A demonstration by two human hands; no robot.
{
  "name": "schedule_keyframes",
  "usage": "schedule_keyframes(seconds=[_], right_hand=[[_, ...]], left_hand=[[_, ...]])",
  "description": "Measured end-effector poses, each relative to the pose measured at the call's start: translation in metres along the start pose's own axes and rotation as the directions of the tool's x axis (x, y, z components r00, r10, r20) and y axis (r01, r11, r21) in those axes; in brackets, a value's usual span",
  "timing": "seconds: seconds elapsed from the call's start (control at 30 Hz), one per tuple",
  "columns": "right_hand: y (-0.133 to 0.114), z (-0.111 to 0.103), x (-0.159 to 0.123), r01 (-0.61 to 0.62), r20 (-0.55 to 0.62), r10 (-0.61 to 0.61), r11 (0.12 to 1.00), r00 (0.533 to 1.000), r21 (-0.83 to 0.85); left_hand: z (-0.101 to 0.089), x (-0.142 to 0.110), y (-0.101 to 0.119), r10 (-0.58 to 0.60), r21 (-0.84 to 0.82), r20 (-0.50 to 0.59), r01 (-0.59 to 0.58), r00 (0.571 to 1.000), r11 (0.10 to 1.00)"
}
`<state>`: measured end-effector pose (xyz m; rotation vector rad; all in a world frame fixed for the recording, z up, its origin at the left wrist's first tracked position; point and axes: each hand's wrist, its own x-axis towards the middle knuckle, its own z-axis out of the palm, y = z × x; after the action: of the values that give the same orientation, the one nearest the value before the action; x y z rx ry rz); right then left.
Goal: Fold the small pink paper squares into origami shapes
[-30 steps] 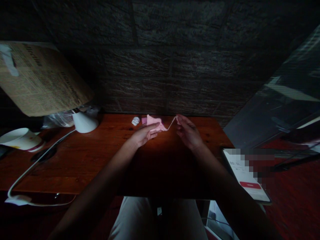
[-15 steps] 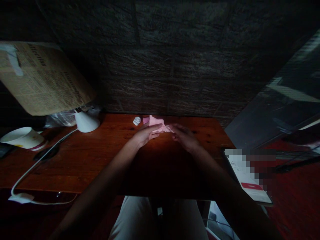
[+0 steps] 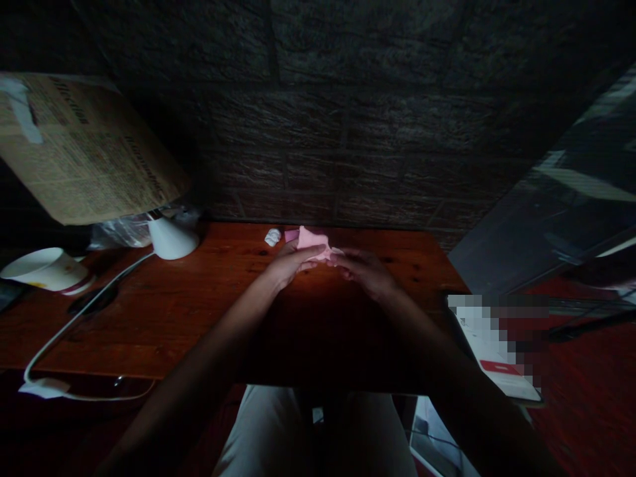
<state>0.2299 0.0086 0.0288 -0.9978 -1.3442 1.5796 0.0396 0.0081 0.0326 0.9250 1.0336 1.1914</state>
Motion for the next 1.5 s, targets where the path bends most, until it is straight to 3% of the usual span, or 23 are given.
schedule_keyframes(seconds=[0.13, 0.3, 0.47, 0.57, 0.8, 0.97, 1.17, 1.3, 1.37, 1.5], right_hand=[[0.0, -0.001, 0.002, 0.008, -0.054, -0.008, 1.0, 0.999, -0.001], [-0.003, -0.006, 0.003, 0.132, -0.119, -0.143, 0.986, 0.982, -0.098], [-0.009, -0.017, 0.006, 0.279, -0.308, -0.281, 0.959, 0.909, -0.053], [-0.01, -0.02, 0.008, 0.337, -0.397, -0.302, 0.941, 0.867, 0.021], [-0.002, -0.014, 0.008, 0.219, -0.272, -0.197, 0.974, 0.942, 0.055], [0.001, -0.012, 0.007, 0.127, -0.226, -0.103, 0.988, 0.969, 0.092], [0.0, -0.011, 0.006, 0.048, -0.193, -0.01, 0.98, 0.981, 0.192], [0.001, -0.011, 0.007, 0.006, -0.139, 0.025, 0.976, 0.99, 0.219], [0.002, -0.012, 0.007, 0.004, -0.112, 0.025, 0.969, 0.993, 0.249], [0.004, -0.012, 0.009, -0.006, -0.068, 0.027, 0.955, 0.997, 0.297]], left_hand=[[0.001, 0.0, 0.0, -0.011, 0.011, -0.007, 0.011, 1.0, 1.0], [0.0, 0.0, 0.001, -0.015, 0.039, 0.012, 0.015, 1.0, 0.999], [-0.004, 0.001, 0.0, -0.071, 0.055, 0.024, 0.07, 0.997, 0.996], [-0.005, 0.002, 0.0, -0.097, 0.05, 0.065, 0.094, 0.993, 0.994], [-0.008, 0.003, -0.006, -0.04, 0.274, 0.099, 0.012, 0.994, 0.962], [-0.021, 0.005, -0.004, -0.01, 0.411, 0.164, -0.059, 0.986, 0.91], [-0.035, 0.009, 0.0, 0.105, 0.684, 0.174, -0.197, 0.979, 0.702], [-0.034, 0.008, 0.0, 0.184, 0.876, 0.165, -0.23, 0.969, 0.425], [-0.033, 0.007, 0.0, 0.205, 0.928, 0.154, -0.213, 0.967, 0.306], [-0.032, 0.007, 0.0, 0.313, 0.947, 0.191, -0.258, 0.931, 0.19]])
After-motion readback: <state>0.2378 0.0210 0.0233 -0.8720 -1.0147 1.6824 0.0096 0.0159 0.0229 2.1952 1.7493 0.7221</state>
